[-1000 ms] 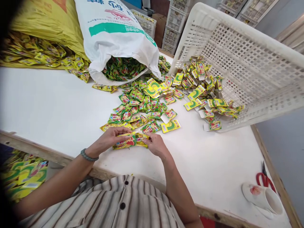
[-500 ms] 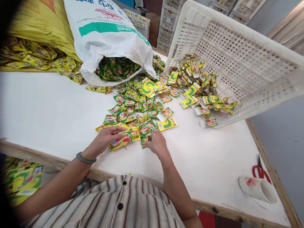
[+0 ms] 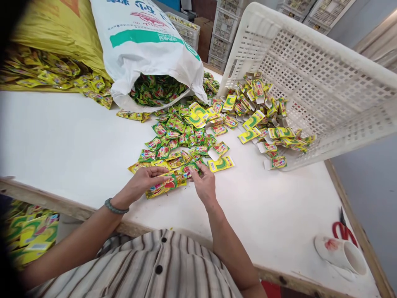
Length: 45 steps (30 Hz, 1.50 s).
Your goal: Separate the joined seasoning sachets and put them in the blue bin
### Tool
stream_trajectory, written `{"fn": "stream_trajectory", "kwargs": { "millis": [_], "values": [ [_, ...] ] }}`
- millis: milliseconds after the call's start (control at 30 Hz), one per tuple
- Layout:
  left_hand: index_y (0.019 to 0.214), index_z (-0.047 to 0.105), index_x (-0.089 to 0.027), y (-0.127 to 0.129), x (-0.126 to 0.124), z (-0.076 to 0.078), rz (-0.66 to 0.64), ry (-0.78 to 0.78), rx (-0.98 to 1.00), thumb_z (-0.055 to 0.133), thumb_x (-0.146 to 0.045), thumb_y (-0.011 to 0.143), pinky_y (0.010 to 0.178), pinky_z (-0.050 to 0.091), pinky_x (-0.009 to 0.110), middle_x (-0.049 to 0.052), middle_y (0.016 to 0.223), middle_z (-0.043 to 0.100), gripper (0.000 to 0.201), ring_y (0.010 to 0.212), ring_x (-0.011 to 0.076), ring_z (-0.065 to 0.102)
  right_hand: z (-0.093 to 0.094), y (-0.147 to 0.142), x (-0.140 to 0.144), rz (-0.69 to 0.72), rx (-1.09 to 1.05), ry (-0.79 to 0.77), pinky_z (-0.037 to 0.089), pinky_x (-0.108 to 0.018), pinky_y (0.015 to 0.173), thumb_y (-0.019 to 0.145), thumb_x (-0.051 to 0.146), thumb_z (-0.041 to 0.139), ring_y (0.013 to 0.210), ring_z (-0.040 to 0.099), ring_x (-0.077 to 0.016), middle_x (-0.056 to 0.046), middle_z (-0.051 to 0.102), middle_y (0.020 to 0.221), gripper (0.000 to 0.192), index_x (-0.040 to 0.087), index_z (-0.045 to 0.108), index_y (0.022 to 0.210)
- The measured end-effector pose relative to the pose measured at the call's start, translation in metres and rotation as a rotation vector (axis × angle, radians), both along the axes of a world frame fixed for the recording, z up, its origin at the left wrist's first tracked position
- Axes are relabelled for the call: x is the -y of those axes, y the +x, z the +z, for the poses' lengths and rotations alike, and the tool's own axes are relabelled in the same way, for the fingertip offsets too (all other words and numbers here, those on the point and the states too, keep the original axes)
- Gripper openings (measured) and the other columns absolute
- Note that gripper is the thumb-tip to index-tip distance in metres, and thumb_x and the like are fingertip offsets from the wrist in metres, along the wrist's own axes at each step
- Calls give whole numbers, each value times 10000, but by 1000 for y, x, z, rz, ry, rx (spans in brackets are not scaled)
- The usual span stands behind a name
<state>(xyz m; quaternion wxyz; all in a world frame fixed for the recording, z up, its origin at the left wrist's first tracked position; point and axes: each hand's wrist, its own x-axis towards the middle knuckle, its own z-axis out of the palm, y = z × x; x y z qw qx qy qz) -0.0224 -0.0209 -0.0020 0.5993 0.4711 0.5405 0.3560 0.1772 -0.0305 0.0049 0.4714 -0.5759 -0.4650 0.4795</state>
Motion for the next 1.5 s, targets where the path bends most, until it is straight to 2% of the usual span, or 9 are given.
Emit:
{"fn": "stream_trajectory", "kwargs": {
  "millis": [333,500,633,767,933,1067,1167,1300,1500],
  "values": [
    [920,723,-121,4,1,0,-26,35,45,820,-469,581,452,385,226,22,595,658,496,534,156,587,-20,-14,1,-184,109,57,358,-225,506,711,436,727,538,399,-86,63,473,594,305,187,551,690],
    [901,724,-122,5,1,3,-12,-1,103,846,-445,553,490,434,238,44,666,701,491,590,172,625,-19,-18,4,-72,130,93,358,-234,524,722,455,721,550,396,-95,58,467,593,324,192,543,659],
    [916,725,-123,4,1,2,58,-14,143,845,-429,572,502,449,241,49,684,714,475,607,177,640,-17,-15,4,-52,290,195,429,-283,697,788,432,666,706,483,-139,3,526,709,304,190,603,615],
    [930,730,-134,5,1,-1,-4,-65,187,864,-382,565,559,481,242,52,755,741,461,654,173,663,-19,-17,6,13,389,217,415,-370,896,831,423,627,966,499,-215,-61,582,885,269,214,703,679],
    [919,734,-146,6,2,-2,-30,-128,291,876,-340,558,711,532,277,50,810,760,434,732,176,689,-21,-24,11,196,365,140,331,-475,1018,908,436,517,1146,441,-265,-85,598,1125,406,214,696,619],
    [888,735,-142,9,3,1,31,-126,341,880,-335,549,685,525,251,38,778,753,417,702,155,675,-16,-28,15,263,295,136,306,-484,1052,896,440,533,1206,434,-271,-76,570,1225,373,210,694,651],
    [934,706,-145,11,1,3,136,-118,395,871,-354,565,623,512,236,30,782,743,454,662,142,662,-12,-27,14,127,161,183,426,-395,946,835,415,620,1149,492,-236,-82,551,1223,214,221,684,896],
    [1023,629,-162,14,0,3,210,-56,388,822,-416,634,527,467,222,-4,692,697,503,555,123,614,-13,-26,11,94,-73,90,478,-283,671,774,409,680,752,567,-147,-21,618,852,283,208,629,967],
    [1234,540,-201,16,6,0,-18,145,251,775,-385,698,562,454,225,-16,730,655,614,638,140,617,-15,-23,2,-63,-227,81,482,-257,600,673,362,765,654,566,-124,37,591,694,346,209,578,921]
  ]
}}
